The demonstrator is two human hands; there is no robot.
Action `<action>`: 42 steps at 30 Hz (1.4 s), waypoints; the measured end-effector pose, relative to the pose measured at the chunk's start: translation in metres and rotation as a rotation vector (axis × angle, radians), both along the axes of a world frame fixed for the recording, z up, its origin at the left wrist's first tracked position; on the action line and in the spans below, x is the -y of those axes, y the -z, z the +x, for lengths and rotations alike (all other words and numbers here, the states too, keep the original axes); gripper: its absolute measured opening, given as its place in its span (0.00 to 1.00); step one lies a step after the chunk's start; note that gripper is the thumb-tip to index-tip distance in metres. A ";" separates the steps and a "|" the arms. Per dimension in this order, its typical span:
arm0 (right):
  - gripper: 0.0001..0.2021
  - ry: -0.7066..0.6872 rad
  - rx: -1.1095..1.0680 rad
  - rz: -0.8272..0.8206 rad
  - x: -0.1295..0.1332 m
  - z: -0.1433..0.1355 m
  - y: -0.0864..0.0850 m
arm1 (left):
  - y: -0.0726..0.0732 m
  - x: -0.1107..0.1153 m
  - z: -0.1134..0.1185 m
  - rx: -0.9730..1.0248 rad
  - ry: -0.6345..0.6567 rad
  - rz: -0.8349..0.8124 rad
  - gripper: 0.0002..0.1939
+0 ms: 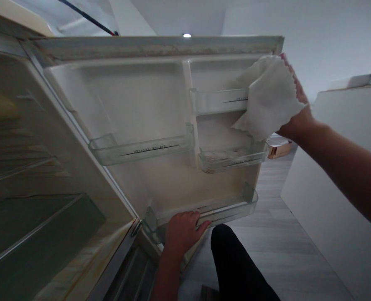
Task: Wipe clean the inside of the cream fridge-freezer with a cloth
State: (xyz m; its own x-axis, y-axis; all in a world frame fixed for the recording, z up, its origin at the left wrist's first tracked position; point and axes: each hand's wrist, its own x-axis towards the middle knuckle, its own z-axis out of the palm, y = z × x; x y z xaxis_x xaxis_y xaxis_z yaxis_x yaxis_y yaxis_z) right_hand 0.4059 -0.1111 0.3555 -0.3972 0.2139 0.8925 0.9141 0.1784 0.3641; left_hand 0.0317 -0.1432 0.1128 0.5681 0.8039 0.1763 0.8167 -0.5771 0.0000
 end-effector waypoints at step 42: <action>0.12 0.013 0.884 -0.398 -0.007 -0.119 0.008 | 0.000 0.004 -0.006 0.004 0.027 0.002 0.25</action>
State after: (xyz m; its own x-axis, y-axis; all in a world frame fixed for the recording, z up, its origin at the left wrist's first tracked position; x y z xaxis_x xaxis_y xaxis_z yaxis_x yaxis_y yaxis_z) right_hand 0.2872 -0.1039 0.3477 -0.8855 0.4446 0.1346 0.3423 0.4287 0.8361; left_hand 0.0256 -0.1470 0.1132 0.5887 0.7881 0.1800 0.8009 -0.5988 0.0019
